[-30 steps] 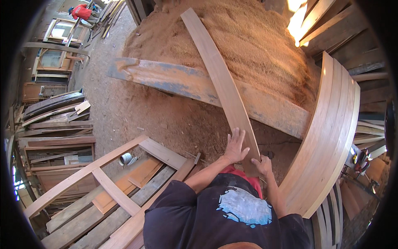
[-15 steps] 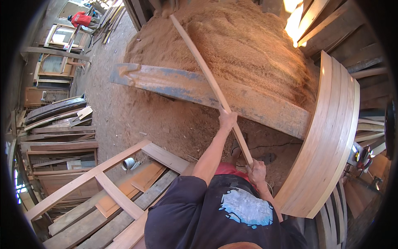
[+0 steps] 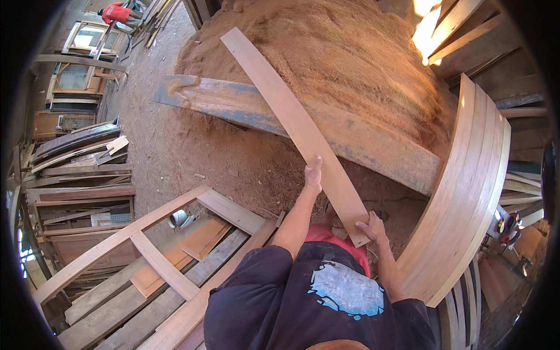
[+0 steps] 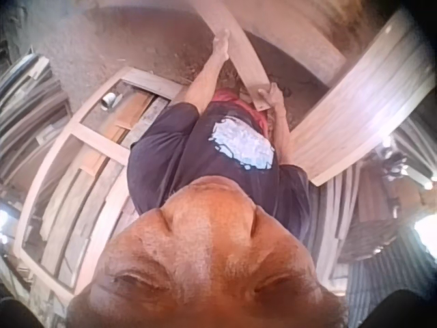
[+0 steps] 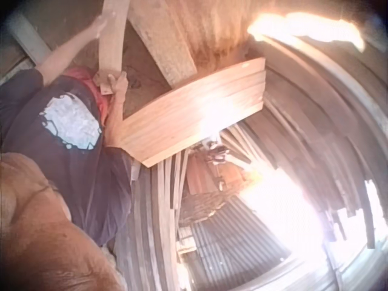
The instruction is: The person arranges several wooden planks on a workbench to form a larger panel, checking alignment and fit. They then use a tape measure to measure the width and length of the assembled panel. The person adjusts the planks slightly to ensure they are flush before measuring again.
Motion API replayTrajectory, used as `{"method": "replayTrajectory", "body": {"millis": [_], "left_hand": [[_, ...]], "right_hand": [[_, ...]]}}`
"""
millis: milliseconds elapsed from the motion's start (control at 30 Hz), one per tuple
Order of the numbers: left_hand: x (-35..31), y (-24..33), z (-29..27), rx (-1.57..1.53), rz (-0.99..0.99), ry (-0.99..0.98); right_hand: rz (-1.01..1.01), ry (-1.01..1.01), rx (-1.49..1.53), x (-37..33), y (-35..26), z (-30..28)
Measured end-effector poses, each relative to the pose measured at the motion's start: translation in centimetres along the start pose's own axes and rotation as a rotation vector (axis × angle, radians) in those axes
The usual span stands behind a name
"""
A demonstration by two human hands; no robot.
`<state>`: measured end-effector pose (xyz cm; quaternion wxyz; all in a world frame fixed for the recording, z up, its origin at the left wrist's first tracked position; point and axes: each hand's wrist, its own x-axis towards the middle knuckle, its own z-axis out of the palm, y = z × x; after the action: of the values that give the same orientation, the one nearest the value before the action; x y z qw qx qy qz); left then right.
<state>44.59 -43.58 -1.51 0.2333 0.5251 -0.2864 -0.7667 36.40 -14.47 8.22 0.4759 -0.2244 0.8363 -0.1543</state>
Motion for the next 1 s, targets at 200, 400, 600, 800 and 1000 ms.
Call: {"method": "replayTrajectory", "body": {"millis": [200,400,600,800,1000], "left_hand": [[1.4,1.3,-2.5,0.204,-0.049,-0.018],[4.1,6.6,-1.7,-0.109,0.005,-0.112],[-0.6,6.9,1.5,-0.216,-0.038,-0.037],[-8.4,3.7,4.2,-0.055,-0.213,-0.212],[-9.1,0.2,8.7,0.096,-0.276,-0.493]], "right_hand": [[0.016,0.036,-0.142,-2.0,-2.3,-0.8],[-0.238,0.380,-0.155,-4.6,-2.7,2.7],[-0.216,0.435,-0.067,-7.9,-1.8,3.6],[0.126,0.373,0.029,-13.7,3.9,6.9],[0.280,0.453,0.294,-16.0,7.7,9.2]]}}
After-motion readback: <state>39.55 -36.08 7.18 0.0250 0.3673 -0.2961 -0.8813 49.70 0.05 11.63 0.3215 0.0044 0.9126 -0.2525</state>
